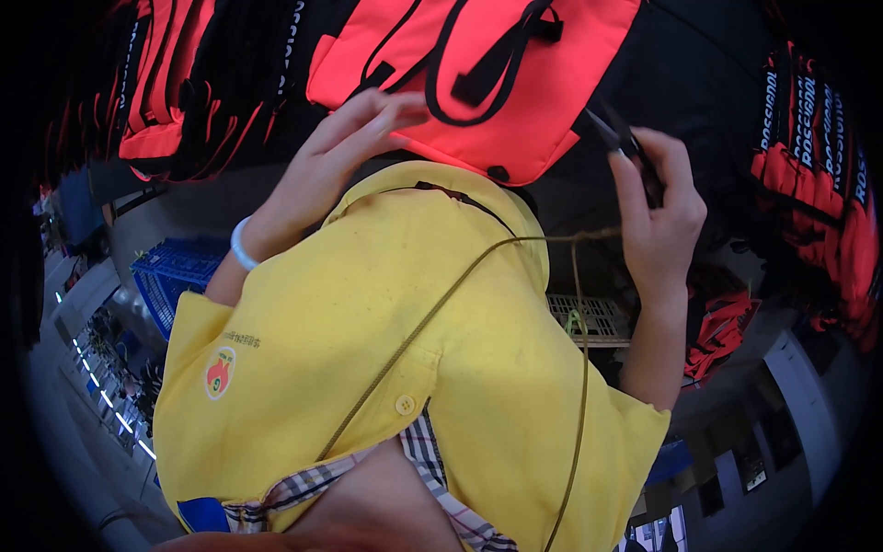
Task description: Inspecting and preparing backpacks for packing by checking zippers, straps, and interior compartments.
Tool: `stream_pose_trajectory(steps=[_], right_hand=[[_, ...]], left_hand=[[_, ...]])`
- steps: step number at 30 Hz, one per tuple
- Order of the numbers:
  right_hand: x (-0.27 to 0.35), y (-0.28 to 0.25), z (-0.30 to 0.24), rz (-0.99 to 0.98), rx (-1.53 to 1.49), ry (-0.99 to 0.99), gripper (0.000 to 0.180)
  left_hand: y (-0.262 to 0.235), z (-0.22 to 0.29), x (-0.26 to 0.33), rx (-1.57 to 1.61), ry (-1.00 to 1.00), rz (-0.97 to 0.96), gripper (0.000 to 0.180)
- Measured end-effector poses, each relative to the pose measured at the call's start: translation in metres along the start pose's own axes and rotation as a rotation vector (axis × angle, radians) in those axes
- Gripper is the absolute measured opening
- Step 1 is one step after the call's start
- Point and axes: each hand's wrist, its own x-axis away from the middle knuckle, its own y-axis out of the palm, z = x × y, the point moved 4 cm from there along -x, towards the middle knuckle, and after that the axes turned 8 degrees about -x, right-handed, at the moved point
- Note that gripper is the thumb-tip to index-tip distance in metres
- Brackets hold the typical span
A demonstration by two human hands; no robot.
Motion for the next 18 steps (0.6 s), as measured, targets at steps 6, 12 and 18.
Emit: stream_pose_trajectory(steps=[6,12,18], right_hand=[[0.060,-0.020,0.094,-0.390,0.412,0.157,0.033],[0.046,0.042,0.127,-0.175,-0.361,0.816,0.053],[-0.002,0.089,0.141,-0.167,-0.509,0.547,0.042]], left_hand=[[-0.114,-0.060,0.067,-1.063,-0.793,-0.142,0.053],[-0.173,-0.142,0.051,-0.511,-0.248,0.586,0.051],[-0.099,-0.131,-0.020,-0.575,-0.167,0.523,0.105]])
